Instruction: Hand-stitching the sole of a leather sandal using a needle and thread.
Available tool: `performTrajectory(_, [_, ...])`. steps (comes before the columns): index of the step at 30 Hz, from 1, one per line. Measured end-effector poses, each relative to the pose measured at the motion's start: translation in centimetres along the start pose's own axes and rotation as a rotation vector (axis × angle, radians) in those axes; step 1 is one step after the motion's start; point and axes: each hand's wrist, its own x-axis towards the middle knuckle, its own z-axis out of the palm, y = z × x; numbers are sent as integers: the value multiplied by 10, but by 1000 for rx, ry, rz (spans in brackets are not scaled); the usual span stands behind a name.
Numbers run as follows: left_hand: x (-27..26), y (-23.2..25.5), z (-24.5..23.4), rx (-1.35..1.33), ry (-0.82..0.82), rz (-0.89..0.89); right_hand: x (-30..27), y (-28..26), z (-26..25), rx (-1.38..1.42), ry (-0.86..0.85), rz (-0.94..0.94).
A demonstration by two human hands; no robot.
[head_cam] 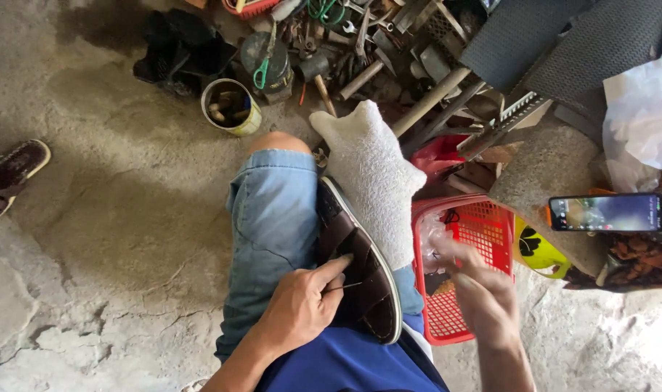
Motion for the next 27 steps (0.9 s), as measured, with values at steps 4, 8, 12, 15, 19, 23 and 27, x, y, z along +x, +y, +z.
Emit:
performTrajectory(4, [-1,3,-8,-75,11,-68,-5,-22,33,409,-176,-192])
performTrajectory(8, [-3,2,-13,-159,46,-167,14,-64,62,-410,-284,101])
performTrajectory(12, [0,2,-12,-174,65,-162,9,-40,60,-870,-329,215])
performTrajectory(15, [3,2,-11,-240,46,-190,0,-24,55,-851,-377,247])
performTrajectory(19, [7,4,-8,-233,43,-143,-9,-9,55,-732,-255,37])
performTrajectory(23, [12,6,-3,-199,32,-120,-14,-12,64,-720,-133,-152])
performTrajectory(27, [16,10,2,-183,16,-183,-22,-7,67,-772,-109,-55])
